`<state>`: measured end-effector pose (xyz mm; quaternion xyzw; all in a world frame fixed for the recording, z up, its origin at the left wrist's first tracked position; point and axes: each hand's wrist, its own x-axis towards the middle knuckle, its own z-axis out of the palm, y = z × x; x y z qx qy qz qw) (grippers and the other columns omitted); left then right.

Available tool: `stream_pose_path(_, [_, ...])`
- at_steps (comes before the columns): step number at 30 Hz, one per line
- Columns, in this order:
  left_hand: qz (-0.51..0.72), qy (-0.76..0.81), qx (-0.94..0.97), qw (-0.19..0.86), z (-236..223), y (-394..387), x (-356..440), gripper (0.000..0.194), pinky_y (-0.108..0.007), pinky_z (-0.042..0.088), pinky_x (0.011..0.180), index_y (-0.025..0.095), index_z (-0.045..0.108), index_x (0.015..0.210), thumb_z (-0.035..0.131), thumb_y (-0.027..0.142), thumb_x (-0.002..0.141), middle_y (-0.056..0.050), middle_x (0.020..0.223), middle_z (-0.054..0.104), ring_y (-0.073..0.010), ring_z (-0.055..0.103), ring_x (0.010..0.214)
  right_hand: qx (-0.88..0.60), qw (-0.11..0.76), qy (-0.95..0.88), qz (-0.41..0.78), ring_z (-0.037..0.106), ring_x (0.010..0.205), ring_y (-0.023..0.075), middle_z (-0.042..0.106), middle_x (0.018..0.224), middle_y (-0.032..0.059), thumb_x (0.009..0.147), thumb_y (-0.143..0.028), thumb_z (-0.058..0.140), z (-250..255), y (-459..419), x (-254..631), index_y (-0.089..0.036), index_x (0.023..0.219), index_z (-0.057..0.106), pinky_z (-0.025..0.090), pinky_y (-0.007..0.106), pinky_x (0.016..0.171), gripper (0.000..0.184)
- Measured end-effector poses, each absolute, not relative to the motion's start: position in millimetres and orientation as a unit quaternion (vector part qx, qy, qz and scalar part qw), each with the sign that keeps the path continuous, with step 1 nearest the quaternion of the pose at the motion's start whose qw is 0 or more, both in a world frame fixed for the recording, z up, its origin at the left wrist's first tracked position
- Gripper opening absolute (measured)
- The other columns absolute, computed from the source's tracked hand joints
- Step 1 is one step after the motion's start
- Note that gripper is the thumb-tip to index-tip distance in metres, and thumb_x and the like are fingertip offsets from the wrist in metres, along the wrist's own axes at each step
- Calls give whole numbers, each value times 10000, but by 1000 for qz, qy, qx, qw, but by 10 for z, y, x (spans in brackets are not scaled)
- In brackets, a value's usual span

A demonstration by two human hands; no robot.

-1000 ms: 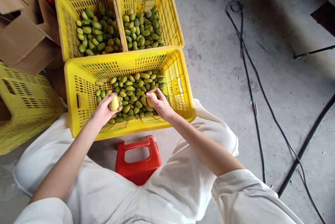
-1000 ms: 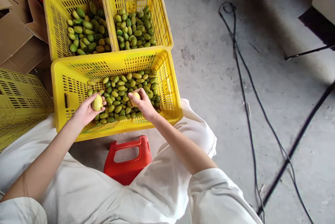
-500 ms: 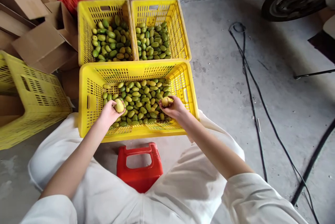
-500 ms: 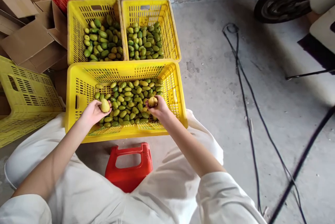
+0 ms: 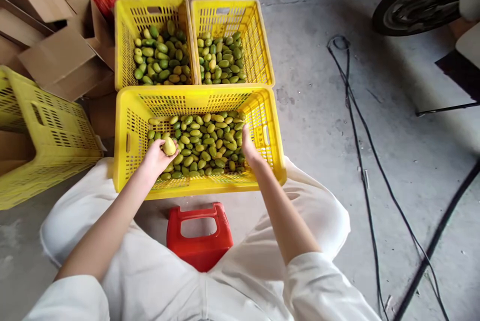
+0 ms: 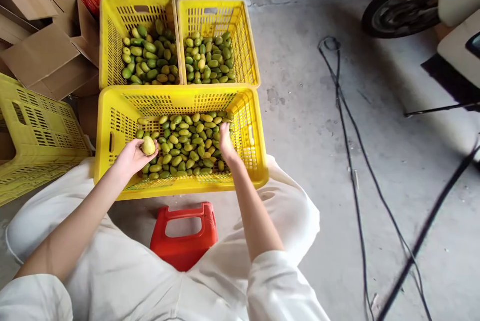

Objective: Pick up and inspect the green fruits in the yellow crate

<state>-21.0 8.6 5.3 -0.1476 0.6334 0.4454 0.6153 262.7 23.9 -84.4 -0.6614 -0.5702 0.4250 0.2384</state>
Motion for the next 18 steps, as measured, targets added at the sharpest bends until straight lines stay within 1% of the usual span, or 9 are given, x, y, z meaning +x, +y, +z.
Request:
stream_pose_path(1, [452,632,-148,612,53,86,-211,173,-251,566,672,148,600,915,438,105,957,-74,819,666,-153,663,727,-683,210,-560,419,116,1612,433,238,1718,234,951,-764,343,-924,-53,2588,-62,1664,218,119,665,1264,1009])
stream_pose_path(2, [457,632,-148,608,52,87,-212,179,-248,572,678,146,610,924,440,105,964,-79,828,670,-154,668,739,-702,167,-557,410,74,1615,448,216,1725,234,930,-745,441,-984,-303,2550,-55,1650,268,51,669,1267,1012])
stream_pose_path(4, [464,633,-147,602,43,89,-212,194,-240,581,685,148,629,938,443,107,976,-83,848,679,-152,677,761,-740,-26,-581,338,116,1622,396,236,1736,159,970,-697,398,-1050,-653,2489,-142,1647,322,97,629,1281,879])
stream_pose_path(5, [467,635,-147,597,36,89,-212,196,-233,583,685,150,635,938,448,110,981,-84,858,684,-150,680,769,-740,-59,-599,301,162,1618,374,272,1726,148,989,-654,402,-1066,-755,2470,-159,1639,349,127,601,1286,819])
stream_pose_path(6, [472,637,-146,591,29,88,-212,195,-226,583,684,152,639,935,455,114,985,-84,868,688,-148,681,774,-734,-66,-621,268,211,1610,344,311,1715,133,1009,-605,395,-1078,-817,2460,-175,1630,373,163,567,1288,755])
stream_pose_path(9, [493,643,-147,568,29,70,-221,181,-204,585,693,150,639,934,470,128,995,-80,886,690,-135,678,778,-718,2,-666,201,348,1560,295,458,1639,124,1033,-486,392,-1122,-856,2461,-170,1567,486,244,500,1271,627])
stream_pose_path(12, [494,628,-139,585,98,56,-244,177,-204,587,696,137,643,972,466,126,987,-90,913,692,-143,686,808,-724,56,-665,173,424,1512,300,538,1576,141,1017,-450,422,-1190,-844,2478,-134,1517,544,289,487,1246,604])
stream_pose_path(15, [480,601,-98,632,231,181,-278,185,-255,608,732,126,636,1052,477,134,959,-133,1019,702,-190,703,921,-725,91,-664,156,485,1463,295,599,1519,145,1002,-422,447,-1257,-856,2487,-138,1474,584,316,476,1223,567])
stream_pose_path(18, [512,579,-58,632,371,599,-347,230,-312,615,839,145,588,1151,475,207,961,-139,1111,682,-222,679,1071,-723,124,-665,141,545,1402,288,662,1443,147,995,-376,460,-1305,-870,2485,-140,1411,636,334,462,1200,509])
